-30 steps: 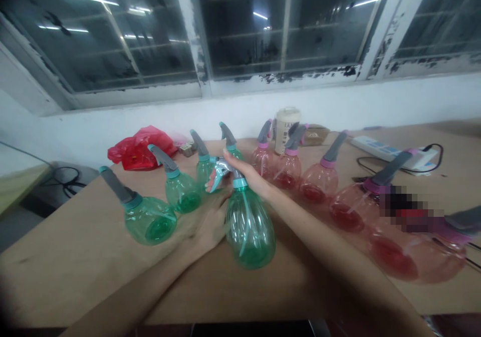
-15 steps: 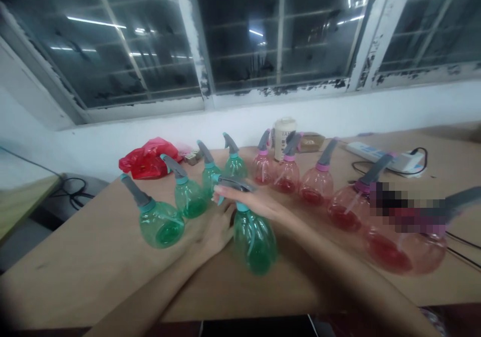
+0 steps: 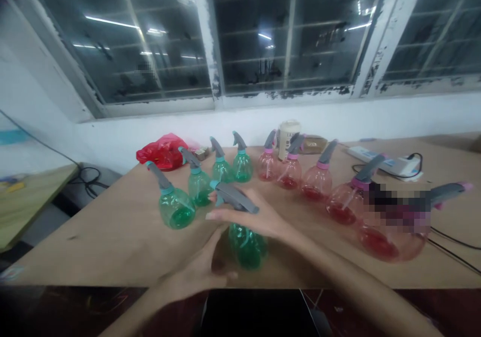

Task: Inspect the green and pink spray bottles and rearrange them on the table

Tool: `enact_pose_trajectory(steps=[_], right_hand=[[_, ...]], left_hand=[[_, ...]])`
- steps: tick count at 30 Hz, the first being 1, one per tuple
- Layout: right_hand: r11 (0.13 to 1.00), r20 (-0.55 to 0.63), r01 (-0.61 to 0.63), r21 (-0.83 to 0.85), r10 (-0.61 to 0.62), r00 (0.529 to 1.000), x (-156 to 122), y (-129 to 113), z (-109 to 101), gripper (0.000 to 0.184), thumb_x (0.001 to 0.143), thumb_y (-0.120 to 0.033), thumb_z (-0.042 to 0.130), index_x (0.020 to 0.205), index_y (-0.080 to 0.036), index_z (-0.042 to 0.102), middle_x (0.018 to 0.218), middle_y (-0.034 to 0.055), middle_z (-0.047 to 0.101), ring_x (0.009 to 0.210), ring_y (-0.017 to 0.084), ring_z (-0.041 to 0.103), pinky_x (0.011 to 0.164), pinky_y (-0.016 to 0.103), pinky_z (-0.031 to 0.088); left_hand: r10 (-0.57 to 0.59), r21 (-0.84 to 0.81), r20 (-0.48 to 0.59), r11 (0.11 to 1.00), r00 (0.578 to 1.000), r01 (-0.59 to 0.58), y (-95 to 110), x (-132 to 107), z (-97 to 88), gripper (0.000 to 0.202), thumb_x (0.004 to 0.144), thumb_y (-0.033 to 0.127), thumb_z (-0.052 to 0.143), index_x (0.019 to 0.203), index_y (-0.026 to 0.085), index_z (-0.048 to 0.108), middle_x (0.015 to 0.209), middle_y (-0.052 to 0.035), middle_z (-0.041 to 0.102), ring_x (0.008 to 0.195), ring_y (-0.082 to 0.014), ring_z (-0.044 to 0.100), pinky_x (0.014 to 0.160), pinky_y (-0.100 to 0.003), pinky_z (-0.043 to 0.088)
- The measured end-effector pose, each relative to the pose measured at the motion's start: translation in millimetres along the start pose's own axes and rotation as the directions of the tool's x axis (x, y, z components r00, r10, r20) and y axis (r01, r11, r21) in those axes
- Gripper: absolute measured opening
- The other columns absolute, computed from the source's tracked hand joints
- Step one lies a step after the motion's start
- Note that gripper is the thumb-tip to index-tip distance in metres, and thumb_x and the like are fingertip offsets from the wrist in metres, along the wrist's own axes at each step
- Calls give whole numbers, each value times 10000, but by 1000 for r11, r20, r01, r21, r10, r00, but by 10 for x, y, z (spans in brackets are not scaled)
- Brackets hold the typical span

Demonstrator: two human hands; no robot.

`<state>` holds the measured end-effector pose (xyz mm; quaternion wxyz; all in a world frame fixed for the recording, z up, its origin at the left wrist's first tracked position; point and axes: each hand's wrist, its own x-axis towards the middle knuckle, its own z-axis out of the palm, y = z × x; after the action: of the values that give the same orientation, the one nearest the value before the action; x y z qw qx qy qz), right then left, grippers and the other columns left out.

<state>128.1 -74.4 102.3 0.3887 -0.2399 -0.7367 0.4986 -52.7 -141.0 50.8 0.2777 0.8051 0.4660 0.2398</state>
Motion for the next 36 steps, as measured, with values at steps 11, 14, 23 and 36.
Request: enact_pose_trajectory(steps=[11,14,23,36], right_hand=[[996,-45,35,82,-31,999,150,-47,1160,406,659,-415,729,996,-230,600,891,0,626,746,160,593,696,330,501],[991,51,134,-12,-134,990,231,-58,1257,627,586,-452,774,1130,-242,543,1088,34,608,943,203,592,812,369,493],[936,-169,181,-302,-240,956,383,260,1006,282,777,-432,639,981,-247,576,978,29,635,925,190,594,842,387,473],[767,-210,126,-629,-323,923,888,544,1140,442,801,-471,578,1150,-204,532,1189,94,575,1152,253,496,971,425,379]], left_hand=[[-183,-27,-526,980,831,198,-164,-729,144,683,713,380,679,1288,200,355,1191,-127,560,1135,-329,534,931,-553,436],[-184,-14,-610,975,771,222,-207,-850,12,600,708,381,676,1223,199,430,1114,-96,609,1064,-307,585,884,-494,489],[-398,-172,-679,903,616,394,-596,-1035,-539,637,689,477,684,1210,226,417,1176,-79,581,1085,-287,573,909,-444,478],[-418,-298,-625,908,659,293,-743,-851,-578,744,689,463,695,1301,234,338,1258,-103,529,1158,-298,525,954,-453,450]])
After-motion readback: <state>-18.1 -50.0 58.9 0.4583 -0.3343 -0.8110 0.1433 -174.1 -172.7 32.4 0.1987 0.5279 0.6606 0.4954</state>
